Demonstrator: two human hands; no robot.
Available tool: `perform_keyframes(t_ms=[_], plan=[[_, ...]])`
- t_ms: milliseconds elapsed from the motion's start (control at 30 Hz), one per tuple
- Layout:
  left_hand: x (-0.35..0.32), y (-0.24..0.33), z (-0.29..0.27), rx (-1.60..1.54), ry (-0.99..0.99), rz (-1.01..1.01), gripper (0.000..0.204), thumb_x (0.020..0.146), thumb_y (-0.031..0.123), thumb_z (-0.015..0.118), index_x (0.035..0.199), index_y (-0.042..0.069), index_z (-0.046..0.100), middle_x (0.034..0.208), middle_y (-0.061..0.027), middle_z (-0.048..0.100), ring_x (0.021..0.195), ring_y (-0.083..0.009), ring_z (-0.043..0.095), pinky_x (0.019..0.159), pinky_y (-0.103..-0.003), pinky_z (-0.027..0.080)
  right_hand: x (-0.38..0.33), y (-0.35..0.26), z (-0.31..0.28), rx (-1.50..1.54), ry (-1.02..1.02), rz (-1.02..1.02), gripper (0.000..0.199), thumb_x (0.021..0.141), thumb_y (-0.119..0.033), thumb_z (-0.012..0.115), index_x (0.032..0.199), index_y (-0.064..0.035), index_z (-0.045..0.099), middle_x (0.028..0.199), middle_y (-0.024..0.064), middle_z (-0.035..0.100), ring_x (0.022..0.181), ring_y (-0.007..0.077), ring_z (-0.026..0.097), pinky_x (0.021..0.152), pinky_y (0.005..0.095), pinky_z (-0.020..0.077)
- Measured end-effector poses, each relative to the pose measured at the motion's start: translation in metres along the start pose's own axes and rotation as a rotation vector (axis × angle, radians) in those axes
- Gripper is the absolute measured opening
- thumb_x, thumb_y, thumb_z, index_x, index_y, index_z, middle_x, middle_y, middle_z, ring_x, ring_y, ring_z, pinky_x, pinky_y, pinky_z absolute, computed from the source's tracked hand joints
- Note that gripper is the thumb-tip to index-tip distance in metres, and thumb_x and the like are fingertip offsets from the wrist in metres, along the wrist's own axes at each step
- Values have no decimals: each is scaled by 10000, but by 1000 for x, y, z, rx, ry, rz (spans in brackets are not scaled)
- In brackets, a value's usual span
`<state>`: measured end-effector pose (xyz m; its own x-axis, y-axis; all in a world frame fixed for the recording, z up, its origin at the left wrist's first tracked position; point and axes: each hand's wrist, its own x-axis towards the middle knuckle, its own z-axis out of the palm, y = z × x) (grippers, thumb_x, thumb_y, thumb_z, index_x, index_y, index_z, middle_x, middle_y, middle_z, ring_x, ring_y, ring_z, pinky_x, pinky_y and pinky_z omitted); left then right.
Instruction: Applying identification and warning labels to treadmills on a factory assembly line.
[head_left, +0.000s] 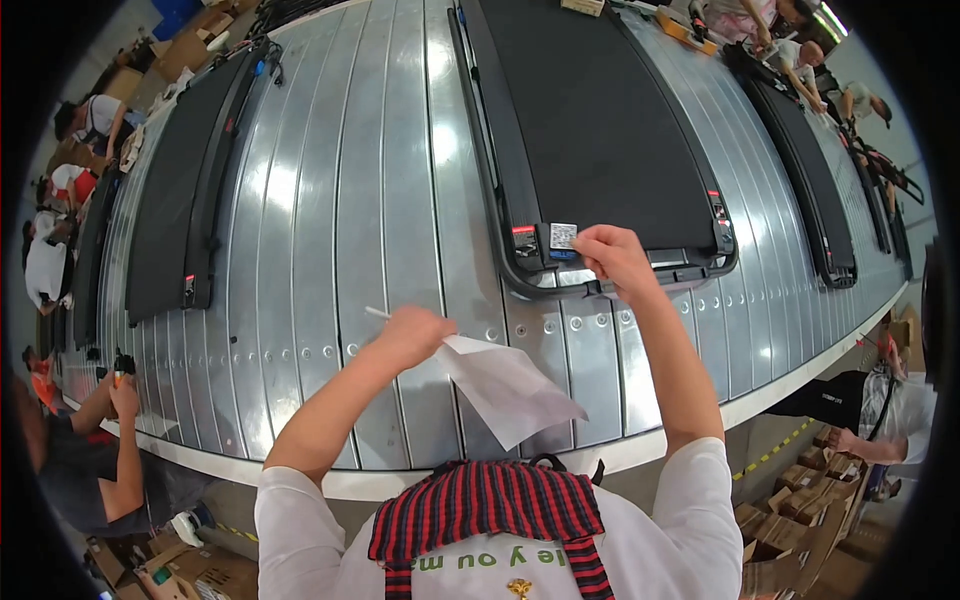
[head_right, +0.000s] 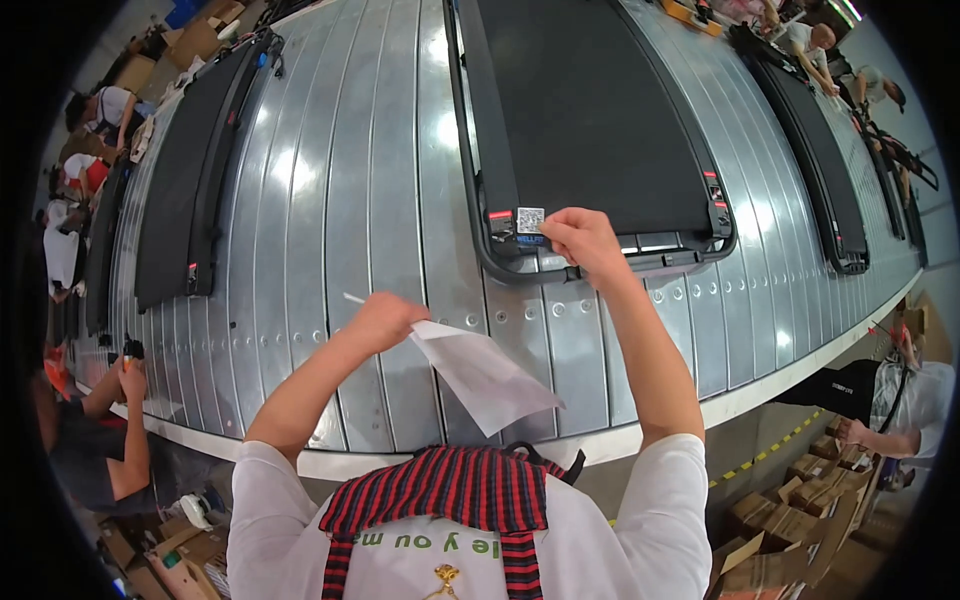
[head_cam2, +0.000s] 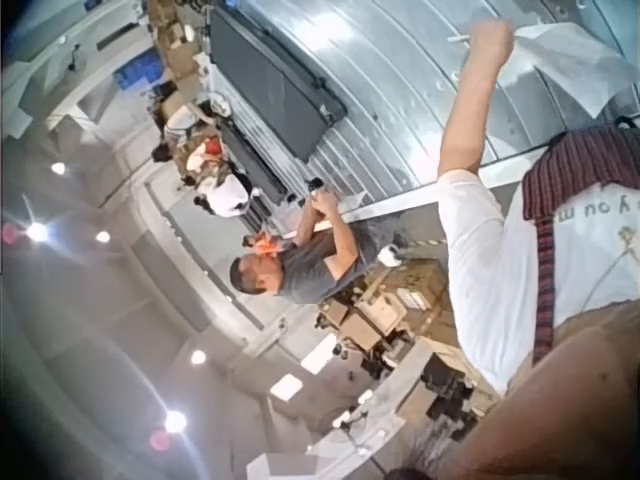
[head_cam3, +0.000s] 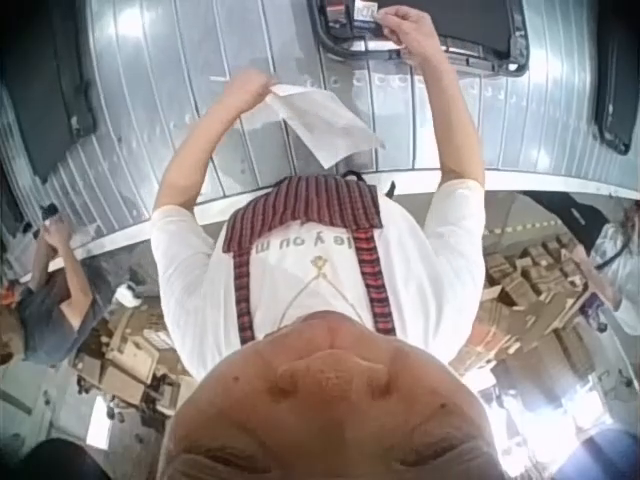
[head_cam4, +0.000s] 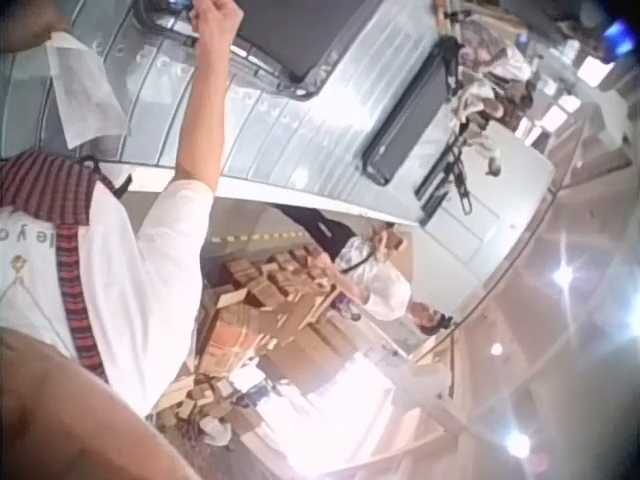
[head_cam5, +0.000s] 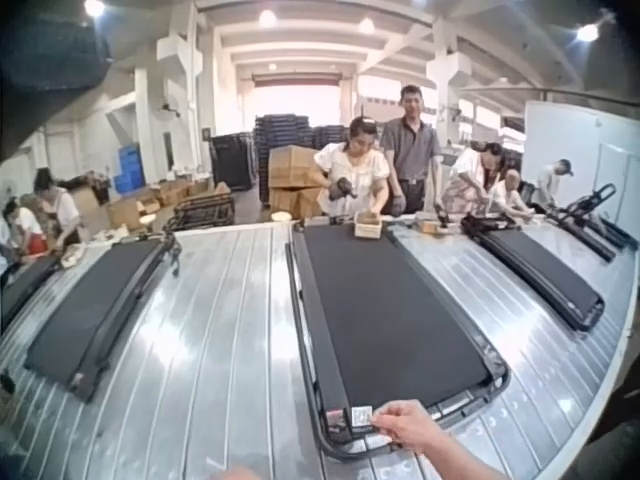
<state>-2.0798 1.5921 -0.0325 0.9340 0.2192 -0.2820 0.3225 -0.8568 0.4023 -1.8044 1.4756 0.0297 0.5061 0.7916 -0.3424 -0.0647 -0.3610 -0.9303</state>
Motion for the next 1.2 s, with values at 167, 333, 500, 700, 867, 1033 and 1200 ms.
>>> perform_keyframes(t_ms=[167, 333, 500, 700, 867, 1033, 1200], plan=[[37, 2, -8, 204, 156, 155, 122, 662, 37, 531, 760, 110, 537, 863, -46, 586, 860, -219, 557, 814, -357, 411, 69, 18, 12, -4, -97, 180, 99, 751, -106, 608, 748, -8, 591, 544, -3, 477, 415, 46, 363, 362, 197, 238], [61, -8, -10, 255, 323, 192, 85, 710, 66, 503, 751, 116, 558, 864, -32, 543, 913, -182, 517, 932, -372, 333, 106, 25, 28, -40, -144, 234, 108, 736, -93, 598, 760, 12, 588, 533, 18, 468, 412, 62, 357, 356, 210, 225], [82, -5, -22, 233, 232, 161, 134, 688, 47, 514, 809, 96, 540, 988, -26, 559, 985, -190, 501, 950, -385, 330, 124, 28, 27, -51, -178, 256, 103, 738, -90, 596, 743, 12, 581, 530, 22, 475, 407, 60, 356, 355, 213, 232], [99, -4, -27, 257, 193, 138, 122, 691, 48, 507, 798, 99, 537, 872, -18, 571, 919, -182, 525, 952, -388, 333, 127, 27, 30, -81, -202, 272, 94, 736, -73, 596, 721, 17, 575, 519, 33, 492, 390, 58, 361, 346, 210, 238], [107, -2, -27, 241, 344, 183, 40, 701, 74, 517, 697, 106, 540, 696, -15, 536, 803, -174, 537, 935, -378, 338, 128, 31, 31, -71, -168, 267, 94, 738, -63, 590, 714, 25, 572, 520, 40, 499, 383, 62, 365, 337, 213, 240], [108, -3, -26, 242, 326, 178, 47, 705, 68, 509, 704, 102, 543, 708, -24, 538, 813, -174, 539, 932, -377, 339, 127, 30, 34, -85, -147, 260, 100, 748, -85, 600, 724, 4, 560, 513, 22, 479, 385, 51, 348, 338, 201, 223], [109, -6, -23, 242, 374, 181, 53, 710, 68, 502, 720, 100, 543, 739, -23, 539, 829, -174, 539, 925, -377, 340, 127, 29, 33, -85, -130, 254, 89, 736, -52, 586, 727, 36, 580, 520, 51, 511, 378, 67, 381, 330, 217, 249]])
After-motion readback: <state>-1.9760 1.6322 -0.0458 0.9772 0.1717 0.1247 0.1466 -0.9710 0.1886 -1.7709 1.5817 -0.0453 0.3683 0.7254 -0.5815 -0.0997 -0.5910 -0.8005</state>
